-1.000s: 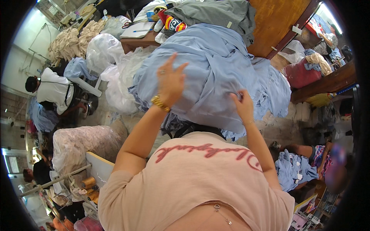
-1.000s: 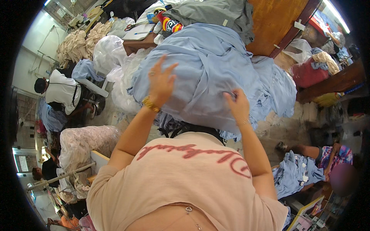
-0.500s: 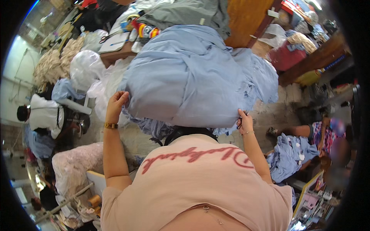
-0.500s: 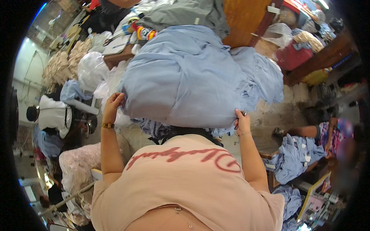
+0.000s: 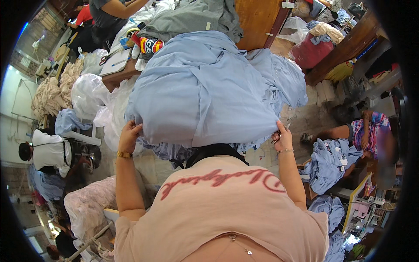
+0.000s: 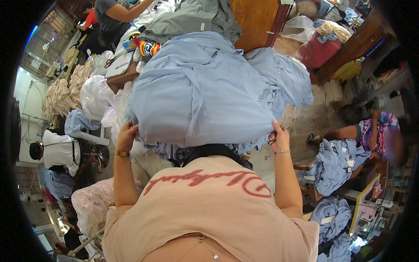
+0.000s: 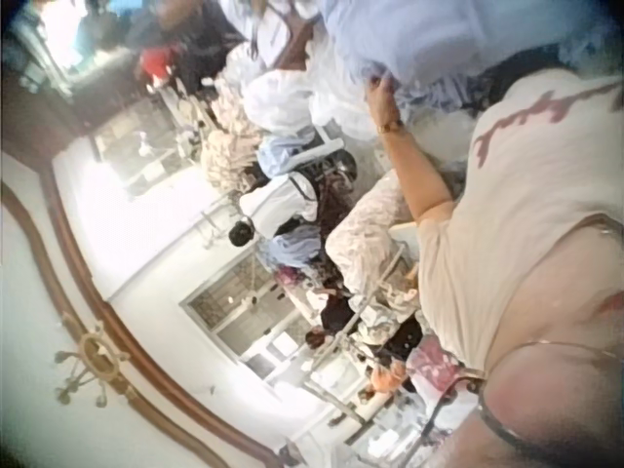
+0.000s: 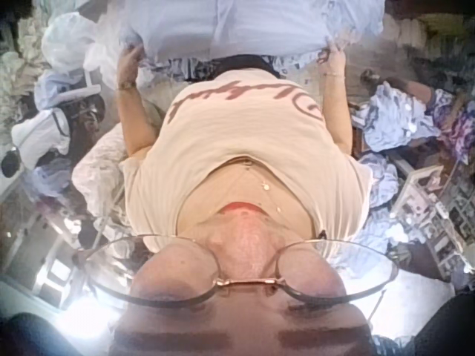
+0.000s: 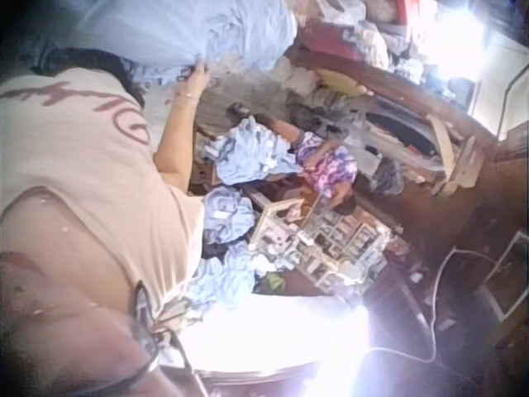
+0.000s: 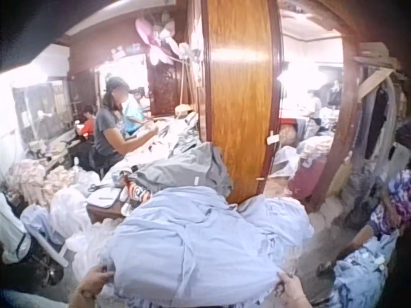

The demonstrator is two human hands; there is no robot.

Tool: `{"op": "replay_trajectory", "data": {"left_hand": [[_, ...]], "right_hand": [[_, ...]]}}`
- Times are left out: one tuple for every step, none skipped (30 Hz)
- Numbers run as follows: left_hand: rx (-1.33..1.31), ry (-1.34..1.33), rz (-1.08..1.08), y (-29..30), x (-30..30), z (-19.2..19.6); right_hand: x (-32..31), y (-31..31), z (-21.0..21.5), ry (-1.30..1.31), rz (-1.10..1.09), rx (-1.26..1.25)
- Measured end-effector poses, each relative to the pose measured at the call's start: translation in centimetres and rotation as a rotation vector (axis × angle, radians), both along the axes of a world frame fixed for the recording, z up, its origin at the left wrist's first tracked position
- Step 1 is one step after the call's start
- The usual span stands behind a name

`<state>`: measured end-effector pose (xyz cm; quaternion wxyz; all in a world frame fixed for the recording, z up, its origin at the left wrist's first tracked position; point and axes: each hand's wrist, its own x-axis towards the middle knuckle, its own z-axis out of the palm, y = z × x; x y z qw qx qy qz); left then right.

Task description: The person picks up individual light blue shirts from a pile, buttons them, and checks the collars before placing them aside.

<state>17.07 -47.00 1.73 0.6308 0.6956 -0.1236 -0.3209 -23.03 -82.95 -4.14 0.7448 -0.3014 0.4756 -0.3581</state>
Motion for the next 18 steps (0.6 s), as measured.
{"op": "replay_trajectory", "data": {"left_hand": [[-0.132, 0.120, 0.067, 0.5, 0.1, -0.2], [-0.265, 0.241, 0.134, 1.2, 0.5, -0.6], [-0.398, 0.363, 0.201, 1.9, 0.8, -1.0], [-0.500, 0.511, 0.150, 1.9, 0.7, -0.7], [-0.597, 0.660, 0.096, 1.9, 0.3, 0.0], [-0.696, 0.810, 0.045, 1.7, -0.4, 1.0], [-0.675, 0.727, 0.097, 0.5, -2.3, 2.4], [-0.654, 0.646, 0.144, -2.1, -5.6, 4.5], [-0.633, 0.565, 0.190, -4.4, -8.4, 6.5], [-0.667, 0.671, 0.101, -6.8, -9.9, 8.4], [-0.701, 0.778, -0.003, -9.0, -10.3, 10.2], [-0.354, 0.035, -0.076, -9.7, -9.0, 11.6], [0.014, -0.696, -0.128, -9.7, -6.6, 13.0], [0.413, -1.409, -0.160, -9.5, -3.3, 13.9], [-0.018, -0.772, -0.013, -10.5, -1.0, 16.8], [-0.560, -0.211, 0.277, -11.6, 1.4, 19.8], [-0.695, -0.174, 0.214, -12.2, 2.9, 23.3], [-0.827, -0.125, 0.145, -13.0, 4.5, 26.8]], "right_hand": [[0.2, 0.2, 1.1, -0.045, 0.008, 0.042], [0.4, 0.2, 2.3, -0.003, 0.123, 0.020], [0.8, 0.2, 3.5, 0.040, 0.240, -0.001], [1.1, -0.1, 4.8, 0.083, 0.352, -0.025], [1.1, -1.3, 5.8, 0.051, 0.305, -0.110], [1.1, -3.4, 7.2, 0.020, 0.263, -0.197], [1.1, -5.6, 9.8, 0.081, 0.146, -0.329], [0.2, -8.5, 13.0, -0.032, 0.053, -0.330], [-0.8, -10.8, 16.6, -0.123, -0.074, -0.564], [-0.5, -9.9, 22.4, -0.164, -0.235, -0.608], [-2.9, -12.5, 25.2, -0.344, -0.193, -0.745], [-2.7, -12.9, 28.1, -0.388, -0.268, -0.805], [-1.9, -13.0, 30.3, -0.435, -0.338, -0.869], [-0.5, -13.4, 31.2, -0.278, -0.226, -0.876], [0.5, -13.8, 31.8, -0.116, -0.117, -0.874], [0.3, -14.2, 32.4, 0.122, -0.007, -0.948], [0.0, -14.5, 33.4, 0.056, -0.098, -0.970], [-0.3, -14.4, 35.1, -0.009, -0.188, -0.988]]}}
